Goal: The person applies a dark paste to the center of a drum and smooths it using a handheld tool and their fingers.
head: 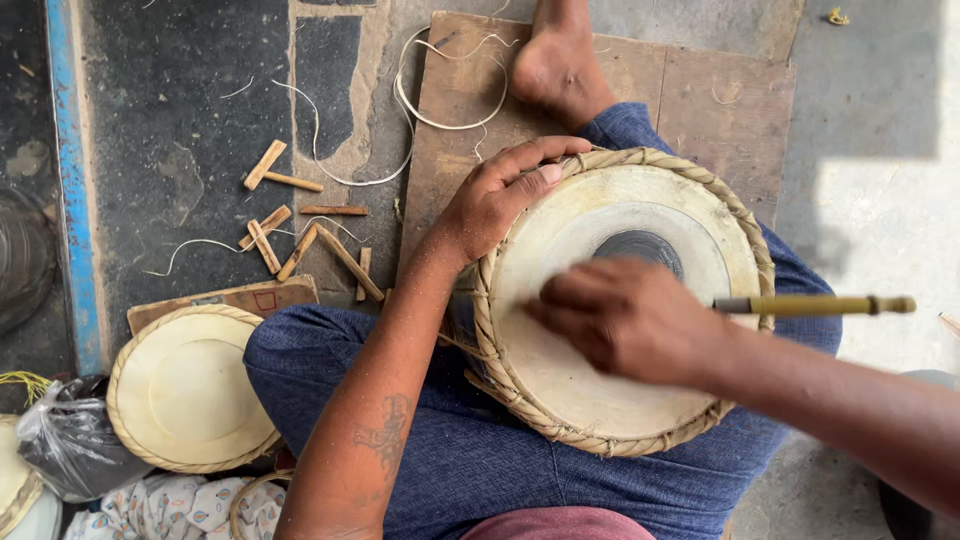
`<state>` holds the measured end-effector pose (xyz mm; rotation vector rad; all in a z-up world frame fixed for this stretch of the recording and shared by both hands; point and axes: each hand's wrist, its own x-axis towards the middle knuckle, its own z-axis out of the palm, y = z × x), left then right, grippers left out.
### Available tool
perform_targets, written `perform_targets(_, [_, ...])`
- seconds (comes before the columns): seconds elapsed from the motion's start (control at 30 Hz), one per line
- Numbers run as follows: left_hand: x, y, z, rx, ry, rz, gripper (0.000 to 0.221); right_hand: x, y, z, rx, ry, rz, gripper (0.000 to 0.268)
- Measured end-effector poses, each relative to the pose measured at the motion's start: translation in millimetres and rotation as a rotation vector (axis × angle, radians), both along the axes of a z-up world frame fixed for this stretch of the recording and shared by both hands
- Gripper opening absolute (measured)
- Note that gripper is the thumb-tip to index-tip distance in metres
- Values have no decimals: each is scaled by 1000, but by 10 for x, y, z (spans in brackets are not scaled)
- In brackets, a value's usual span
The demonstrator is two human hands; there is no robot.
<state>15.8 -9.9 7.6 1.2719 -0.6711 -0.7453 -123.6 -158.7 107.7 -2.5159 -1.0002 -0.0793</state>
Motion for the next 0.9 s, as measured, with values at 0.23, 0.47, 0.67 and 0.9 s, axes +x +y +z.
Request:
perform_targets(0.23, [6, 51, -48, -8, 21, 16, 38, -264, 215, 167, -105, -95, 120, 32])
perform_targets(0.47, [-1, 42, -93, 80, -198, 74, 44, -204, 186, 67, -112, -45, 7, 38])
perform_targets(0.67, [46, -7, -55, 59, -316, 102, 45, 109, 31, 70, -31, 71, -11, 37])
perform_targets(0.9, [21, 1, -134, -110, -175, 69, 44, -224, 214, 114, -57, 82, 79, 30])
